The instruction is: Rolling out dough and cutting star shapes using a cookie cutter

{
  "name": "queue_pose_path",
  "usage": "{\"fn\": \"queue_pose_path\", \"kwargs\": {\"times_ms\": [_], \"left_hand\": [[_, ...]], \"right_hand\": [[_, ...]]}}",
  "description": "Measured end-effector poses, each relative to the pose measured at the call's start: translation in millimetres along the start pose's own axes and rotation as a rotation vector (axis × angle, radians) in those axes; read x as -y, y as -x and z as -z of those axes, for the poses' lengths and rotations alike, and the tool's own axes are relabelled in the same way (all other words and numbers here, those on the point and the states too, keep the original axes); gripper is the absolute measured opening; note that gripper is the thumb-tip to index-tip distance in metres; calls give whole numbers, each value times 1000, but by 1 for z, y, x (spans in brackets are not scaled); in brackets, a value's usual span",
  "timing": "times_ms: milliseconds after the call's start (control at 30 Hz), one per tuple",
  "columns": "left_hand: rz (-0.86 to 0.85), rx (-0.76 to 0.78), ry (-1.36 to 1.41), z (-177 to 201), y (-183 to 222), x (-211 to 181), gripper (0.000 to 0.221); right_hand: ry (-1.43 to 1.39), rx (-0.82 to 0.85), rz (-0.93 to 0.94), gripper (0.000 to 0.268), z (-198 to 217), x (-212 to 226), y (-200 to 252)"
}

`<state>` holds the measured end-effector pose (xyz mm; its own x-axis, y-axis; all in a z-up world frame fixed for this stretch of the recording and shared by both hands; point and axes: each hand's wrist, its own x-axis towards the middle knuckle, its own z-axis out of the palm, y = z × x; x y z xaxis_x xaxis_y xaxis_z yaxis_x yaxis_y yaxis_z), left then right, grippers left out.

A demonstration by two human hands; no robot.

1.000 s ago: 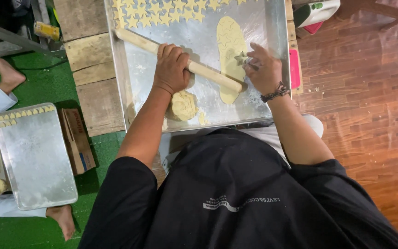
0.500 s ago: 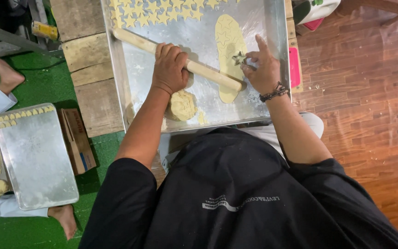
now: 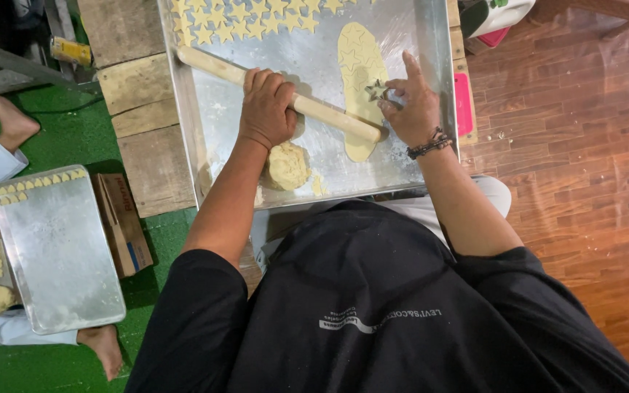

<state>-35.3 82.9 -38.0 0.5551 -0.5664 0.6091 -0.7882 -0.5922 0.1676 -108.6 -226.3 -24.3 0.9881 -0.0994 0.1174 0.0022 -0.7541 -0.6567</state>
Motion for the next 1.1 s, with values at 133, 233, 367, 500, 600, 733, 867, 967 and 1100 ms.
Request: {"fn": "queue_pose_path", "kwargs": {"times_ms": [133, 233, 367, 500, 600, 733, 867, 967, 1100], "left_hand": [[-13, -27, 3, 2, -2, -2, 16], [3, -8, -1, -2, 0, 0, 17], [-8, -18, 2, 2, -2, -2, 16], [-27, -15, -24, 1, -2, -1, 17], [-25, 4, -26, -2, 0, 1, 18], [-37, 6, -38, -1, -4, 2, 14], [0, 67, -88, -8, -4, 1, 14], [32, 95, -173, -15, -13, -3, 12], [129, 281, -232, -17, -31, -15, 16]], "right_hand": [[-1, -25, 57, 98, -2, -7, 1], [-16, -33, 113, 97, -2, -11, 2], [-14, 43, -51, 93, 8, 12, 0], [-50, 44, -84, 90, 10, 18, -1], [-38, 25, -40, 91, 6, 8, -1], [-52, 27, -10, 93, 6, 5, -2], [-192, -152, 184, 82, 5, -16, -1], [-567, -170, 48, 54, 16, -10, -5], [-422, -92, -57, 38, 33, 24, -14]]}}
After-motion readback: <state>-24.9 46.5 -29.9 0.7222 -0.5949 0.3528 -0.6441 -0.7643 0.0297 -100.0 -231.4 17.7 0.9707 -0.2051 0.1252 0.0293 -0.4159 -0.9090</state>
